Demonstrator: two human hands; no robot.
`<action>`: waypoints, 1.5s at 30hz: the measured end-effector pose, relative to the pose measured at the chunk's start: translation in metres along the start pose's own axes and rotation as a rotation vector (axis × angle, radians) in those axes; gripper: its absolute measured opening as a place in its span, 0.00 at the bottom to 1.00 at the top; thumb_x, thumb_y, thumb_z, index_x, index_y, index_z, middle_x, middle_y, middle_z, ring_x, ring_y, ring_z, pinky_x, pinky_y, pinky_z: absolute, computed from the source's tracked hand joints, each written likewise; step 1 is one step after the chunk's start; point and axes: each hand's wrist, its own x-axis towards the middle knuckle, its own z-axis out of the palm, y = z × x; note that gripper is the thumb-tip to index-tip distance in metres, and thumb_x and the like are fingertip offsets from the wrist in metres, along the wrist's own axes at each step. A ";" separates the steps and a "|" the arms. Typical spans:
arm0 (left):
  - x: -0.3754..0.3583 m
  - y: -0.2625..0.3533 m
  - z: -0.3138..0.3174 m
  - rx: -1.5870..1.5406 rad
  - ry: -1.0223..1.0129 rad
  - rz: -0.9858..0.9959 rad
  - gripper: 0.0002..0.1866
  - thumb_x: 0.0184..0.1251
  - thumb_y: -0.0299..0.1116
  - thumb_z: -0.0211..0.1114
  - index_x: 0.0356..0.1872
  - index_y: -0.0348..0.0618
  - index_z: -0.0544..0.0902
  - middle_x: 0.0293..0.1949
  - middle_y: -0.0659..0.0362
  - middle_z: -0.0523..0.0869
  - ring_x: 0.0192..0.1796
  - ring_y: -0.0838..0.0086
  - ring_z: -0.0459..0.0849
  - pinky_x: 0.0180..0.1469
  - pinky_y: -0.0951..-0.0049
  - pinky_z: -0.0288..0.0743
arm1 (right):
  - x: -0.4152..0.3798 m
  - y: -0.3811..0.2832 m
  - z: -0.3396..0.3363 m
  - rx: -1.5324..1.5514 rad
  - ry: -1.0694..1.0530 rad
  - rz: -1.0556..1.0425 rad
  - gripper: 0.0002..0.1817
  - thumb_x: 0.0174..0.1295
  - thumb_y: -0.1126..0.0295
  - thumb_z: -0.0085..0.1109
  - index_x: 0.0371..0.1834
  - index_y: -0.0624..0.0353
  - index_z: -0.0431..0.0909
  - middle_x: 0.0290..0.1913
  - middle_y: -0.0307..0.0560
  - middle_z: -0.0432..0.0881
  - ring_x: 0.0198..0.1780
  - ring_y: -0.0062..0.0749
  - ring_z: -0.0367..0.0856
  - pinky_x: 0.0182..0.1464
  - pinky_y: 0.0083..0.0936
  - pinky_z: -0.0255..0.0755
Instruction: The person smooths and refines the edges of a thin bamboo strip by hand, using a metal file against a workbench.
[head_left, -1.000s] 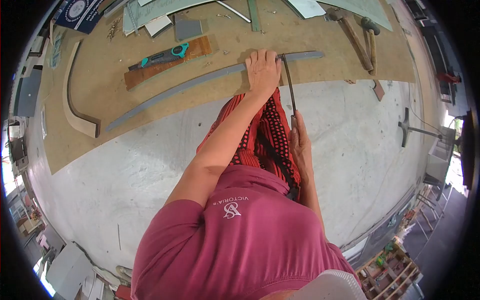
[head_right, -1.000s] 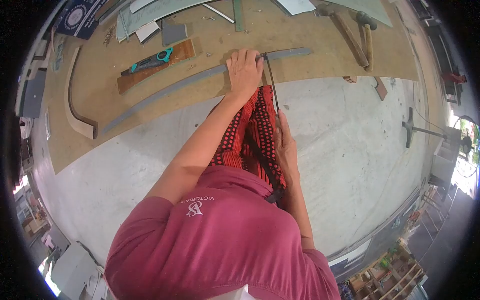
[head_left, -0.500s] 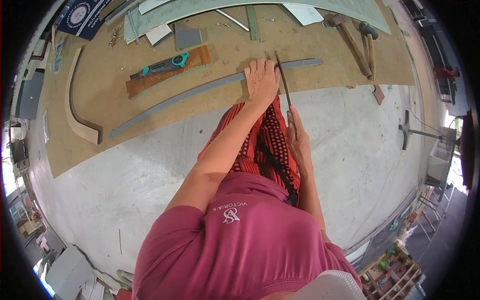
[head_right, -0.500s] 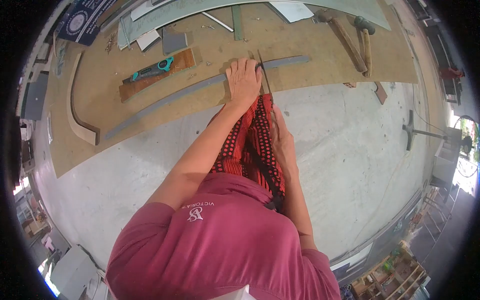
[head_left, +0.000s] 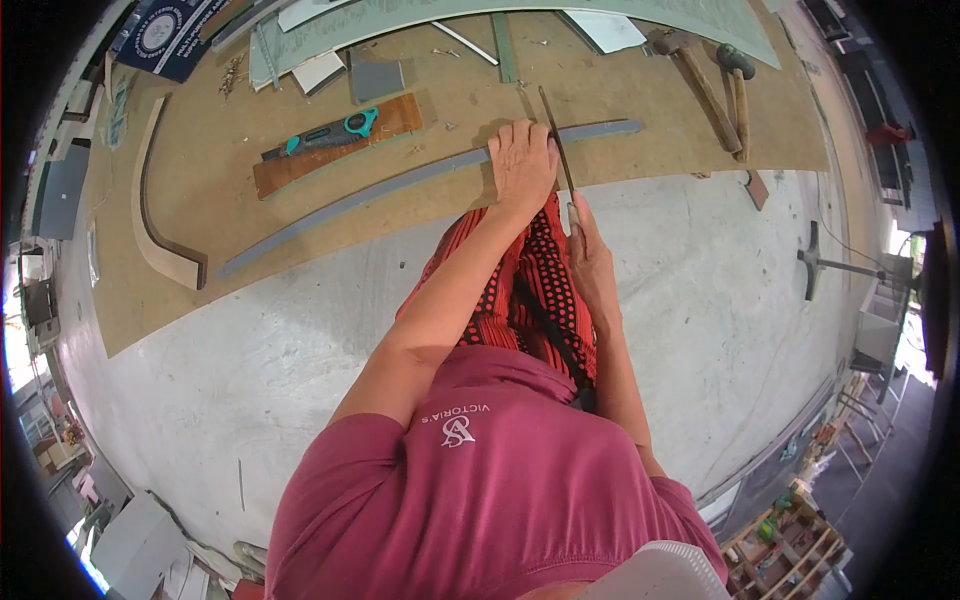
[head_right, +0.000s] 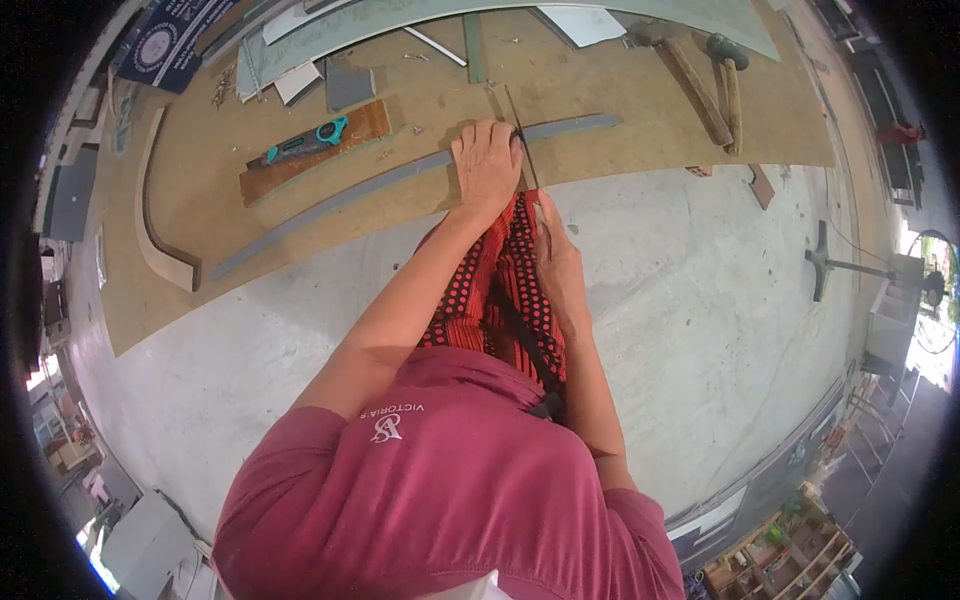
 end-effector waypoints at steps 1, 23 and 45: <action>0.001 -0.001 0.000 0.005 0.002 -0.001 0.10 0.58 0.32 0.64 0.41 0.45 0.77 0.43 0.56 0.77 0.47 0.58 0.74 0.47 0.58 0.62 | 0.001 0.002 0.001 -0.027 0.005 0.008 0.26 0.72 0.76 0.44 0.73 0.50 0.59 0.60 0.59 0.77 0.63 0.47 0.75 0.62 0.33 0.69; -0.002 0.000 0.000 -0.028 -0.002 0.010 0.11 0.58 0.32 0.63 0.41 0.45 0.77 0.43 0.56 0.77 0.48 0.58 0.73 0.48 0.58 0.62 | -0.032 0.032 0.010 0.041 0.095 -0.204 0.24 0.73 0.74 0.42 0.72 0.53 0.60 0.61 0.60 0.75 0.66 0.50 0.71 0.63 0.37 0.68; -0.045 -0.117 -0.163 0.143 -0.097 -0.071 0.14 0.62 0.35 0.67 0.47 0.43 0.82 0.45 0.52 0.82 0.50 0.54 0.77 0.52 0.58 0.72 | -0.056 0.071 -0.022 0.407 0.236 0.089 0.29 0.75 0.61 0.43 0.78 0.46 0.50 0.26 0.33 0.65 0.21 0.13 0.58 0.20 0.12 0.53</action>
